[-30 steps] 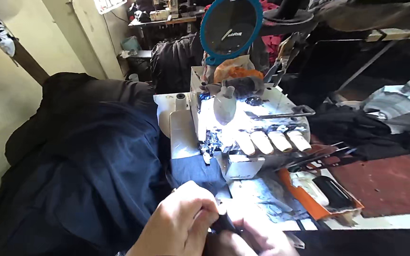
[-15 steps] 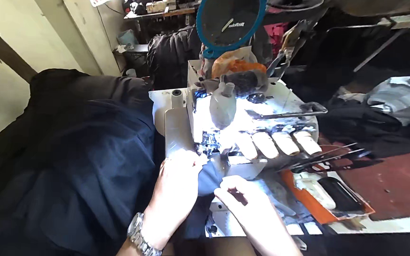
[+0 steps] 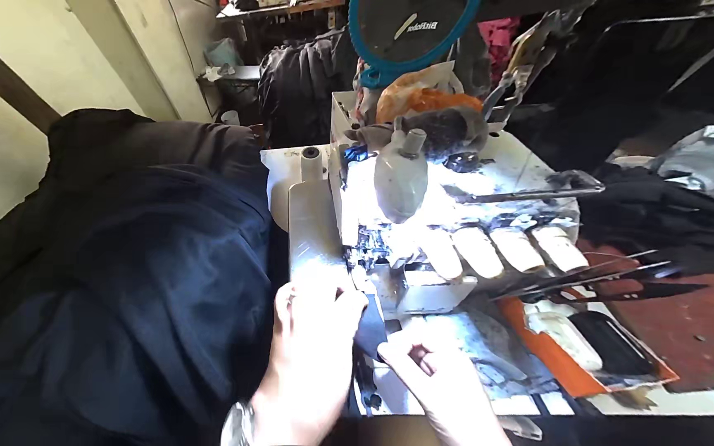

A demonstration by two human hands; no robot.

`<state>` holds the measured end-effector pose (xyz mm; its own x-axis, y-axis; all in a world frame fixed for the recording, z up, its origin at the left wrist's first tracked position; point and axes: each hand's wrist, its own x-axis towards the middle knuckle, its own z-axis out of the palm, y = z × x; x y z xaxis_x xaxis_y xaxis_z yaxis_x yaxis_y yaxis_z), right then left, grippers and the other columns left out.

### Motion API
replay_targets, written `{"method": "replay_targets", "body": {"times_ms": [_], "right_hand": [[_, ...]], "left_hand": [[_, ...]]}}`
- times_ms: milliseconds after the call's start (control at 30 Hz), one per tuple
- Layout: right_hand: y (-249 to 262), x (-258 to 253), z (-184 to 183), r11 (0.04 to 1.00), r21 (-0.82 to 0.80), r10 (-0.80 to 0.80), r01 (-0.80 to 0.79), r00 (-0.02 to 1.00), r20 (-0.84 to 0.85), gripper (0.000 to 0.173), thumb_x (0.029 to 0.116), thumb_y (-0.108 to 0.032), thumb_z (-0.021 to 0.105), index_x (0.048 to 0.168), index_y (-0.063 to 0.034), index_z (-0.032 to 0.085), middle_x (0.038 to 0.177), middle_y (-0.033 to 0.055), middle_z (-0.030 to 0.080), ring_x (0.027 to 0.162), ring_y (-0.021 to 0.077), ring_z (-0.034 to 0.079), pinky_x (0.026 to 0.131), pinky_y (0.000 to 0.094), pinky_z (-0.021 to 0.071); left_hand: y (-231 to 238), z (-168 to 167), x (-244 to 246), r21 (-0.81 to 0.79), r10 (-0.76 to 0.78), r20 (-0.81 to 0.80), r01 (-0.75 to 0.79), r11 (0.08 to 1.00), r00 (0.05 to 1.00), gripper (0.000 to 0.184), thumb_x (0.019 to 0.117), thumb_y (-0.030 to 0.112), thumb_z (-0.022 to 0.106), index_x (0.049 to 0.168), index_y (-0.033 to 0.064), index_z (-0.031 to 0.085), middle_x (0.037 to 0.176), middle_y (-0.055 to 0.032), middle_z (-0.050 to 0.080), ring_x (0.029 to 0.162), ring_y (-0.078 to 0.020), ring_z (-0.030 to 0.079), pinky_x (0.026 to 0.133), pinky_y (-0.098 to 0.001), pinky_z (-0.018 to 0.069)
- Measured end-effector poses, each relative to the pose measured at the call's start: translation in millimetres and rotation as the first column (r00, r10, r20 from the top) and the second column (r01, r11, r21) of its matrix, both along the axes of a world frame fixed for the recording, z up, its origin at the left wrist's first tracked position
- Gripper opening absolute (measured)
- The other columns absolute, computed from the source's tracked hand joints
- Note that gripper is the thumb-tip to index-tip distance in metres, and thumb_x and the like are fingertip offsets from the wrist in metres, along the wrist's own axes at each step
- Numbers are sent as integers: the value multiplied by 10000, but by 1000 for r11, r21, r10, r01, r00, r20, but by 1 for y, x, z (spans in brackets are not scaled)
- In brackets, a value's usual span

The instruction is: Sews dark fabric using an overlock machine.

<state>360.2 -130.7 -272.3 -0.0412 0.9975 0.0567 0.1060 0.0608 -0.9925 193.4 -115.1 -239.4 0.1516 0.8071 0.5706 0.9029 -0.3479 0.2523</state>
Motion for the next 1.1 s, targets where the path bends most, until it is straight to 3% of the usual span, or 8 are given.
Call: {"method": "replay_targets", "body": {"times_ms": [100,200,333,467,667,767,933,1100], "right_hand": [[-5,-5,4,999,-36,-23,20,997,-73,257,836,33,718,960,-88,528,821,-64,663,706,15,652,663,199,576],[-3,-8,8,998,53,-22,25,998,-63,244,849,44,702,983,-73,535,841,-67,660,735,10,656,692,200,585],[7,-13,10,957,289,-87,40,984,153,124,880,-43,709,999,-8,708,934,9,710,804,-19,663,736,132,573],[12,-14,8,896,444,-183,5,915,358,166,914,-117,678,1017,-101,808,887,10,731,827,6,662,766,128,537],[0,-30,22,907,418,-183,-53,845,503,268,967,-151,617,1165,-77,781,983,51,787,845,117,739,789,290,603],[-1,-44,30,916,395,-185,-69,801,570,269,958,-188,614,1137,-101,796,911,29,786,782,131,742,704,332,612],[-3,-42,39,955,261,-29,-143,829,559,283,983,-204,616,1206,-123,770,989,28,785,852,137,749,757,360,617],[8,-24,42,955,269,-6,-126,897,442,201,983,-186,623,1089,-66,744,795,6,690,641,43,608,601,228,536]], "left_hand": [[-22,4,24,6,144,-196,-146,989,970,321,875,120,629,1145,196,786,1055,-47,758,1000,-226,709,846,-405,523],[-29,-5,32,-72,185,-177,-200,977,967,399,961,197,556,1326,243,709,1286,-67,715,1187,-243,669,1029,-433,461],[-12,-18,11,-18,59,25,-59,998,998,340,979,134,502,1200,161,760,1264,-61,728,1212,-230,675,1077,-445,489],[-3,-14,-9,-37,-96,51,98,995,994,275,1011,156,510,1143,134,751,1278,-44,720,1227,-198,663,1082,-413,498],[24,3,-34,-259,-173,97,193,946,980,301,1034,207,478,1156,143,746,1319,4,697,1295,-132,610,1136,-409,458],[54,11,-43,-291,-120,194,174,941,974,223,1029,206,530,1111,147,729,1152,17,718,1117,-95,661,991,-345,535],[76,11,-38,-272,155,174,-103,957,972,200,948,242,722,1076,89,736,1045,-101,682,1020,-288,653,907,-507,527],[47,0,-46,-154,210,295,-170,973,932,82,932,195,699,943,120,732,892,-10,666,831,-162,658,759,-395,569]]}}
